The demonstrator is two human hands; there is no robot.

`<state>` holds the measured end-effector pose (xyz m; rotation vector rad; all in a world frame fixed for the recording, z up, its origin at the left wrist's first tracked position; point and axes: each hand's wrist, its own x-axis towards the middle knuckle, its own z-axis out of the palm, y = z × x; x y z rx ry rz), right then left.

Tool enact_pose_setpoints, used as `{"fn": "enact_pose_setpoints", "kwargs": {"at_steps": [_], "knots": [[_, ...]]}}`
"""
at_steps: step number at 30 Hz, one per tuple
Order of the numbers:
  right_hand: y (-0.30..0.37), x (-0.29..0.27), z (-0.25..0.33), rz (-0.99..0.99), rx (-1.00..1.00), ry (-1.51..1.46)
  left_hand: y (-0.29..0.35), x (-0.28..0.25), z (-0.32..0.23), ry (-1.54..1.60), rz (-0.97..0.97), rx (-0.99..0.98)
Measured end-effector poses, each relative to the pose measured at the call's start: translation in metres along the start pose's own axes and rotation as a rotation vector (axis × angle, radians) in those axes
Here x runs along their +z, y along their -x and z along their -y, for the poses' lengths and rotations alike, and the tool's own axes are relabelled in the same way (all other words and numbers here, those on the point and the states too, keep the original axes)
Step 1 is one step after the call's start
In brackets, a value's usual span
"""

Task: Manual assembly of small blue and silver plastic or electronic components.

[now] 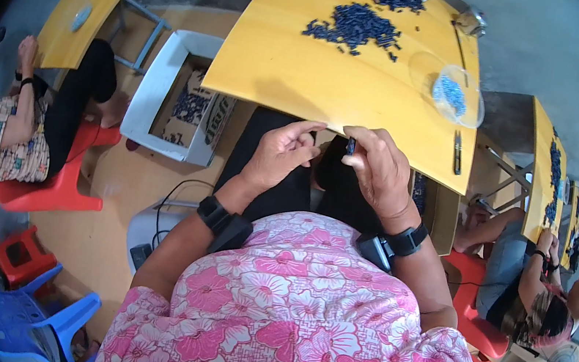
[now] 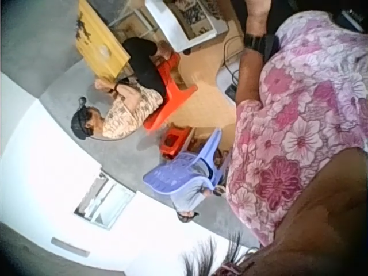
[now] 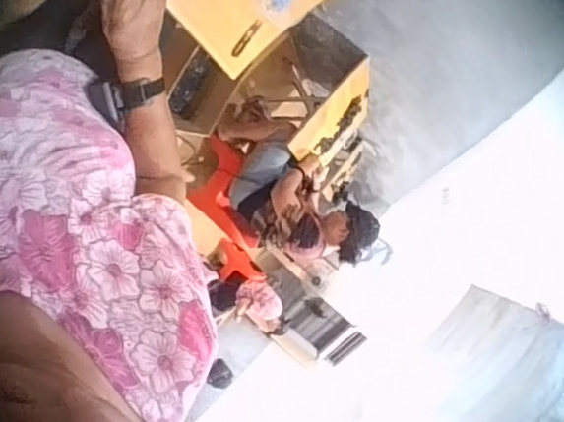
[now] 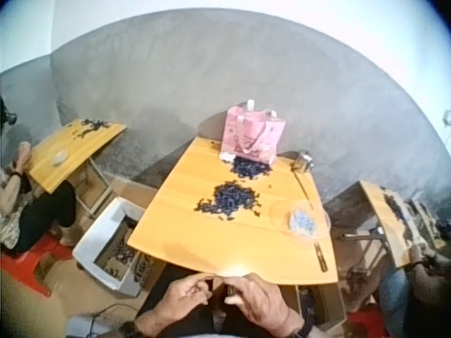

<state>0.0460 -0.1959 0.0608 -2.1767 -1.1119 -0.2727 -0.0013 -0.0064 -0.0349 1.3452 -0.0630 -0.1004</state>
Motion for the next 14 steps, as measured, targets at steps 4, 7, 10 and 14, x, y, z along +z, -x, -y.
{"fn": "enact_pose_setpoints", "kwargs": {"at_steps": [4,7,10,14], "knots": [[0.008,-0.025,0.004,-0.210,-0.184,0.086,0.000,0.002,-0.005,-0.130,-0.007,-0.015],[0.025,-0.043,0.008,-0.273,-0.160,0.124,-0.002,0.005,-0.002,-0.153,-0.016,0.009],[0.047,-0.064,0.007,-0.313,-0.059,0.153,-0.003,0.009,-0.001,-0.227,-0.013,0.012],[0.077,-0.098,0.008,-0.535,0.001,0.303,0.000,0.000,0.000,-0.305,-0.059,0.038]]}}
